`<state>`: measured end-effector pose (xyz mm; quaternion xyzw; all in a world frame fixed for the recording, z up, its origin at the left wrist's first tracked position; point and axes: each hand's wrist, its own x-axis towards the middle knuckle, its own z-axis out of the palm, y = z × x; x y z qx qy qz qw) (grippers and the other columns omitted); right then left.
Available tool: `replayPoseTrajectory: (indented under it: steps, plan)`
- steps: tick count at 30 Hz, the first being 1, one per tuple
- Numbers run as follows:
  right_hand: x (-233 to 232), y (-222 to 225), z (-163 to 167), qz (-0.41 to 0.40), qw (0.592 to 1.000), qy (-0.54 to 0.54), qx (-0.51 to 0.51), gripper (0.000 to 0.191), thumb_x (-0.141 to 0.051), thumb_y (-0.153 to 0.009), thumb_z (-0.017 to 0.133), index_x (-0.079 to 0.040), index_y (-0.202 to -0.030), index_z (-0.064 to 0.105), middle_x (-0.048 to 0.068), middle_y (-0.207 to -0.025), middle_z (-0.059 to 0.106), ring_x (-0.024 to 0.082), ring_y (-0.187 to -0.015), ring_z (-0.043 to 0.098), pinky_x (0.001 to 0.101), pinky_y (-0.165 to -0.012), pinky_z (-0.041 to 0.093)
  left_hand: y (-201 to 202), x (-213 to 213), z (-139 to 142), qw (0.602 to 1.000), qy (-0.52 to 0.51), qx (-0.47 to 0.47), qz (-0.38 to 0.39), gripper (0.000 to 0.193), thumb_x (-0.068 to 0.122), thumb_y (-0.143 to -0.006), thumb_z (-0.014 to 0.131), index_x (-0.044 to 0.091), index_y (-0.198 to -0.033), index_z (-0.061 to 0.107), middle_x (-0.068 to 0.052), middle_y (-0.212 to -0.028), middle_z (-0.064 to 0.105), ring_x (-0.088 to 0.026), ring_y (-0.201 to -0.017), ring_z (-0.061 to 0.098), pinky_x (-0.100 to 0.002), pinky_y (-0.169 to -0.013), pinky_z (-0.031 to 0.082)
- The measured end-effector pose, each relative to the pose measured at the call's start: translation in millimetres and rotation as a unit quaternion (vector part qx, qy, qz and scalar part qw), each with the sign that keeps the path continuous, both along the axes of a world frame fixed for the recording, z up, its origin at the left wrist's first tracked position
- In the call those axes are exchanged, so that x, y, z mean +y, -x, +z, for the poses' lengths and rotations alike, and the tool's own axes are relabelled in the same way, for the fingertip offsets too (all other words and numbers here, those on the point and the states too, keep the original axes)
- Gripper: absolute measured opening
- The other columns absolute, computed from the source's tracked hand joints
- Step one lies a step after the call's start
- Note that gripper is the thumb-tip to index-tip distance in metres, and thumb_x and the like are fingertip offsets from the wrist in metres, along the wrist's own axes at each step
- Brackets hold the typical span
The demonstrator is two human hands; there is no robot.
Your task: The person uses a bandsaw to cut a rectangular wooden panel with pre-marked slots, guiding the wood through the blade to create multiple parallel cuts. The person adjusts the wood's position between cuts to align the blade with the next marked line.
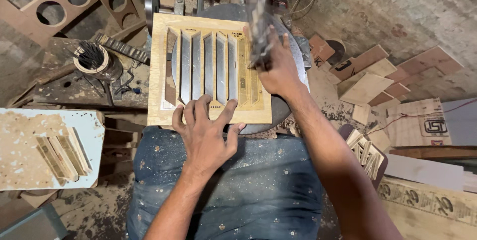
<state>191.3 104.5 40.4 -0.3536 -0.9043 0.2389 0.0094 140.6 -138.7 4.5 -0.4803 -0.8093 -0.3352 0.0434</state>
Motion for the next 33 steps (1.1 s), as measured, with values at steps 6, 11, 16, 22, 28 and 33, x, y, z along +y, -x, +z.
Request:
replayPoseTrajectory:
  steps: [6,11,16,22,28,33]
  plan:
    - [13.6,-5.4,-19.3,0.114,0.969,-0.208,0.067,0.055,-0.042,-0.105,0.054,-0.024,-0.156,0.041,0.028,-0.167,0.031,0.037,-0.158,0.026,0.0485,-0.130,0.005,0.5,1.0,-0.8,1.000,-0.001,-0.012,0.001,0.045,0.047,-0.087,0.071,0.025,-0.126,0.074,-0.019,-0.132,0.051,-0.037,-0.129,0.039,-0.062,-0.113,0.015]
    - [18.6,-6.3,-33.0,0.063,0.985,-0.129,0.095,0.079,-0.042,-0.095,0.056,-0.014,-0.162,0.024,0.020,-0.167,0.032,0.042,-0.155,0.021,0.0451,-0.127,0.011,1.6,2.7,3.1,1.000,0.001,-0.006,0.005,0.044,0.046,-0.087,0.071,0.026,-0.125,0.074,-0.021,-0.130,0.052,-0.037,-0.129,0.039,-0.061,-0.112,0.016]
    - [21.1,-7.6,-34.5,0.094,0.983,-0.123,0.094,0.072,-0.025,-0.098,0.052,-0.023,-0.166,0.028,0.021,-0.156,0.047,0.038,-0.155,0.032,0.0575,-0.130,0.002,2.6,2.9,8.8,1.000,-0.002,0.007,0.000,0.042,0.047,-0.088,0.072,0.025,-0.124,0.075,-0.021,-0.128,0.052,-0.036,-0.127,0.040,-0.062,-0.110,0.016]
    - [17.7,-8.7,-30.3,0.136,0.966,-0.164,0.148,0.073,-0.016,-0.099,0.058,-0.030,-0.165,0.031,0.024,-0.155,0.053,0.042,-0.156,0.033,0.0631,-0.130,0.003,4.1,3.5,7.8,1.000,-0.009,0.000,0.000,0.045,0.046,-0.086,0.074,0.025,-0.125,0.075,-0.020,-0.127,0.053,-0.037,-0.126,0.040,-0.060,-0.110,0.018]
    - [20.4,-2.9,-29.7,0.111,0.975,-0.124,0.145,0.085,-0.018,-0.085,0.060,-0.015,-0.160,0.020,0.032,-0.161,0.034,0.042,-0.152,0.029,0.0623,-0.127,-0.001,6.0,6.5,5.4,1.000,-0.001,0.007,0.002,0.041,0.043,-0.085,0.074,0.027,-0.122,0.075,-0.021,-0.126,0.052,-0.038,-0.126,0.039,-0.062,-0.109,0.015]
    - [22.9,-0.9,-33.1,0.122,0.970,-0.178,0.115,0.076,-0.032,-0.098,0.059,-0.010,-0.160,0.022,0.032,-0.163,0.028,0.042,-0.155,0.023,0.0581,-0.128,0.004,6.7,6.6,8.9,1.000,-0.003,-0.008,-0.003,0.043,0.042,-0.085,0.073,0.026,-0.125,0.075,-0.020,-0.127,0.052,-0.036,-0.128,0.039,-0.061,-0.111,0.015]
